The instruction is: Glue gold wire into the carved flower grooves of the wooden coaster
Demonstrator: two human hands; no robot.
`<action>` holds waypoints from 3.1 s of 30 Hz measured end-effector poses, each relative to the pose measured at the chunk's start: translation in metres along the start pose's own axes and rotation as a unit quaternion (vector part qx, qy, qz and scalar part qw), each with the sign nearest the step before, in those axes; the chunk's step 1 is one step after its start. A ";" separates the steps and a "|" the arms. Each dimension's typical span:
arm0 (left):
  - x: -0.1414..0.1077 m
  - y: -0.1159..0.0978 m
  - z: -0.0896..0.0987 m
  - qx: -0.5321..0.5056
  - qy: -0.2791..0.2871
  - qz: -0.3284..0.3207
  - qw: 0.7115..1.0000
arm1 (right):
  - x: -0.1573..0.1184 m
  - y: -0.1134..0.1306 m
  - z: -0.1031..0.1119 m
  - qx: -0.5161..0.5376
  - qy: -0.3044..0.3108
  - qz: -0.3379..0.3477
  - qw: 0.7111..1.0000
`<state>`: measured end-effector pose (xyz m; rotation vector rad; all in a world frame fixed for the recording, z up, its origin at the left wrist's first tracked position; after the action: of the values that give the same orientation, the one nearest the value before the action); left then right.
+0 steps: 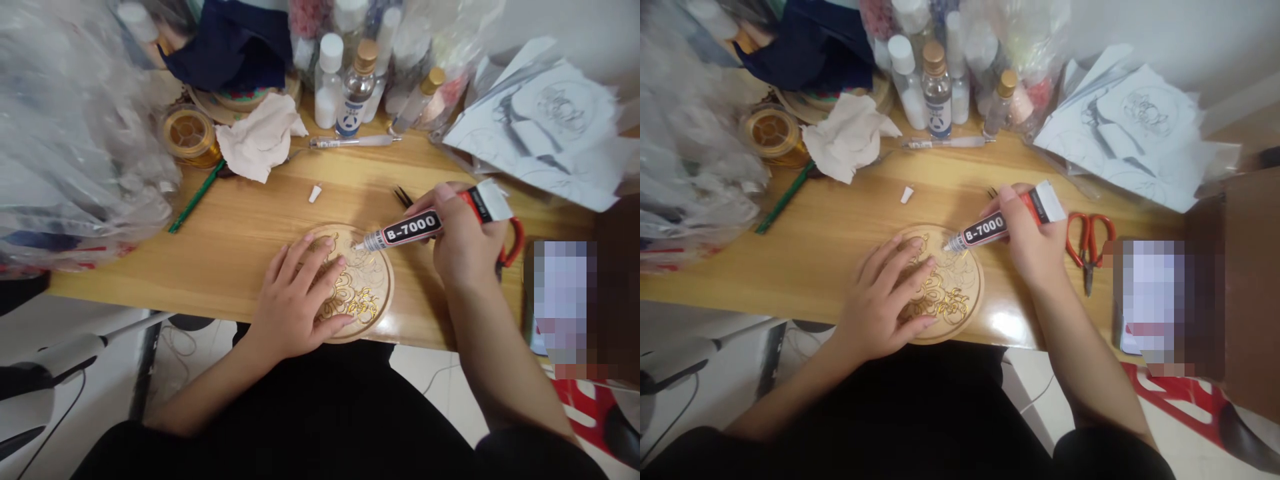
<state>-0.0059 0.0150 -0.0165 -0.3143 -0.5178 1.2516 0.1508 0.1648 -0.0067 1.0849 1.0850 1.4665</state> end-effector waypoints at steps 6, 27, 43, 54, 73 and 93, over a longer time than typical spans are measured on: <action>0.000 0.000 0.000 -0.007 -0.004 0.002 1.000 | -0.001 -0.002 0.000 0.009 0.002 -0.021 1.000; 0.019 0.035 0.046 -0.013 -0.113 0.026 0.993 | 0.015 -0.019 -0.012 0.263 0.173 -0.211 0.925; 0.095 0.051 0.042 0.040 -0.032 0.058 0.997 | 0.011 -0.015 -0.015 0.349 0.130 -0.233 0.898; 0.080 -0.022 0.086 -0.284 -0.177 -0.032 0.942 | 0.009 -0.007 -0.014 0.398 0.137 -0.237 0.876; 0.093 -0.031 0.064 -0.467 -0.187 0.006 0.864 | 0.005 -0.004 -0.014 0.407 0.142 -0.259 0.864; 0.089 -0.040 0.080 -0.270 -0.226 -0.050 0.935 | 0.008 -0.002 -0.009 0.398 0.121 -0.234 0.879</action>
<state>0.0039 0.0843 0.0892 -0.4556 -1.2690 1.0633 0.1410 0.1715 -0.0096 1.0648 2.0719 0.7627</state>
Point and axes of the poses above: each hand's wrist, its own x-axis towards the middle knuckle, its own z-axis out of the back of the hand, y = z × x, the point moved 7 cm from there along x, towards the middle knuckle, and after that the axes turned 9 degrees about -x, right-handed, at the moved point
